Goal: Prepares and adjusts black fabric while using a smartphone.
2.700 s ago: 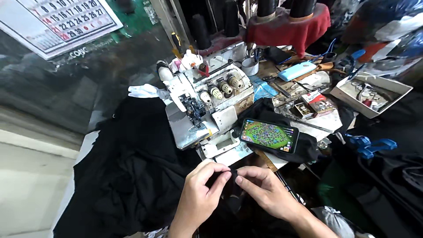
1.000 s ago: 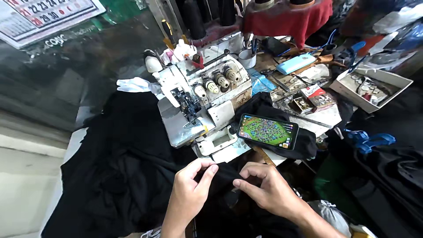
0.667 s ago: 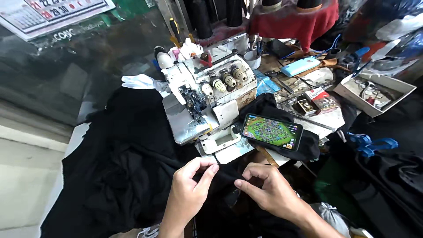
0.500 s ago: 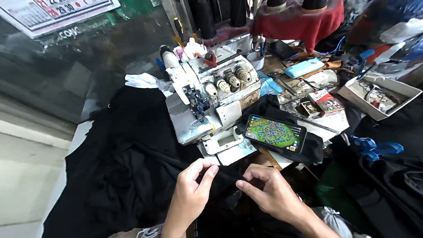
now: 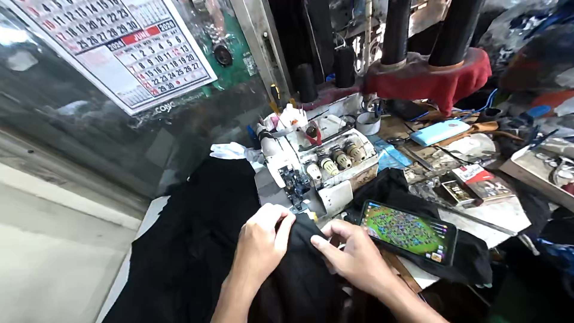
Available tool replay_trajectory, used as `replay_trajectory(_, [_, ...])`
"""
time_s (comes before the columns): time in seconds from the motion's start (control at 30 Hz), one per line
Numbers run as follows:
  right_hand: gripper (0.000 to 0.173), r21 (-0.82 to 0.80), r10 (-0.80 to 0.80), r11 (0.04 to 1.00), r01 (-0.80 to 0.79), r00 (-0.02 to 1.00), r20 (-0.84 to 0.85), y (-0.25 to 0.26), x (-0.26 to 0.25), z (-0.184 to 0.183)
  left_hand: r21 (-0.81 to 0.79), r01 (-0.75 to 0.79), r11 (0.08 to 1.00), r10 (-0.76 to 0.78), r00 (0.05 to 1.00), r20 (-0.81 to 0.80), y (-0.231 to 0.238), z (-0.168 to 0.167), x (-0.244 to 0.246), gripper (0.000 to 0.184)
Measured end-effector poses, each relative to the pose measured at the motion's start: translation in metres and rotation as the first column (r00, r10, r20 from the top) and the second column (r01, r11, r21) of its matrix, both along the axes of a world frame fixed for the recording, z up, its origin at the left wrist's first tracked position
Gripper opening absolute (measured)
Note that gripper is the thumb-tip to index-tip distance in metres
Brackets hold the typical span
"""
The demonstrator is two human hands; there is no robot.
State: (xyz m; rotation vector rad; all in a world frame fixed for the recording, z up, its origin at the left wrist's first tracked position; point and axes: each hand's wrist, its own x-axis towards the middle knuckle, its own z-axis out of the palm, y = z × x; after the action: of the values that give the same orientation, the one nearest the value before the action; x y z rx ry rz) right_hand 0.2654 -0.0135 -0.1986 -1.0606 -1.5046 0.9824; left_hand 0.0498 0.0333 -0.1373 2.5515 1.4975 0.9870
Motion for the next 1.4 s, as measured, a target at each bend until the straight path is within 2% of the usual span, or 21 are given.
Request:
replay_trajectory(0.1, [0.024, -0.028, -0.053, 0.998, 0.052, 0.999, -0.014, 0.009, -0.008, -0.012, -0.044, -0.020, 0.999, 0.020, 1.000, -0.001, 0.012, -0.004, -0.001, 0.019])
replay_trajectory(0.27, [0.023, -0.027, -0.069, 0.997, 0.068, 0.996, -0.051, 0.012, -0.009, -0.014, -0.212, -0.023, 0.977, 0.036, 0.998, 0.056, 0.018, 0.006, -0.002, 0.013])
replay_trajectory(0.4, [0.025, -0.065, -0.084, 0.995, 0.079, 0.994, -0.067, 0.019, -0.008, -0.013, -0.280, -0.061, 0.958, 0.069, 0.997, 0.019, 0.026, 0.016, -0.001, 0.010])
replay_trajectory(0.47, [0.026, -0.094, -0.100, 0.991, 0.091, 0.990, -0.102, 0.024, -0.010, -0.009, -0.251, -0.125, 0.960, 0.127, 0.992, -0.007, 0.029, 0.018, 0.003, 0.010])
replay_trajectory(0.63, [0.025, -0.079, -0.172, 0.983, 0.165, 0.981, -0.093, 0.023, -0.015, -0.008, -0.007, -0.139, 0.990, 0.139, 0.990, -0.011, 0.027, -0.002, 0.009, 0.016])
replay_trajectory(0.77, [0.019, -0.027, -0.124, 0.992, 0.123, 0.989, -0.078, 0.017, -0.014, -0.009, 0.124, -0.157, 0.980, 0.172, 0.978, -0.120, 0.003, 0.006, 0.013, 0.025])
replay_trajectory(0.87, [0.019, -0.044, -0.090, 0.995, 0.087, 0.994, -0.062, 0.015, -0.014, -0.009, 0.199, -0.125, 0.972, 0.147, 0.984, -0.099, -0.022, -0.001, 0.031, 0.023])
replay_trajectory(1.07, [0.015, -0.082, -0.022, 0.997, 0.009, 0.988, -0.156, 0.012, -0.017, -0.005, 0.168, -0.133, 0.977, 0.150, 0.985, -0.089, -0.035, -0.019, 0.036, 0.025])
replay_trajectory(1.23, [0.016, -0.087, 0.134, 0.984, -0.153, 0.972, -0.195, -0.005, -0.033, 0.002, 0.137, -0.140, 0.981, 0.151, 0.986, -0.074, -0.014, -0.005, 0.018, 0.025])
replay_trajectory(1.33, [0.019, -0.079, 0.235, 0.966, -0.247, 0.962, -0.139, -0.015, -0.046, 0.002, 0.096, -0.225, 0.970, 0.228, 0.974, -0.017, -0.003, 0.000, 0.016, 0.028])
replay_trajectory(1.4, [0.021, -0.100, 0.265, 0.955, -0.278, 0.956, -0.125, -0.017, -0.051, 0.002, -0.028, -0.322, 0.946, 0.321, 0.946, -0.038, 0.005, -0.012, 0.013, 0.040])
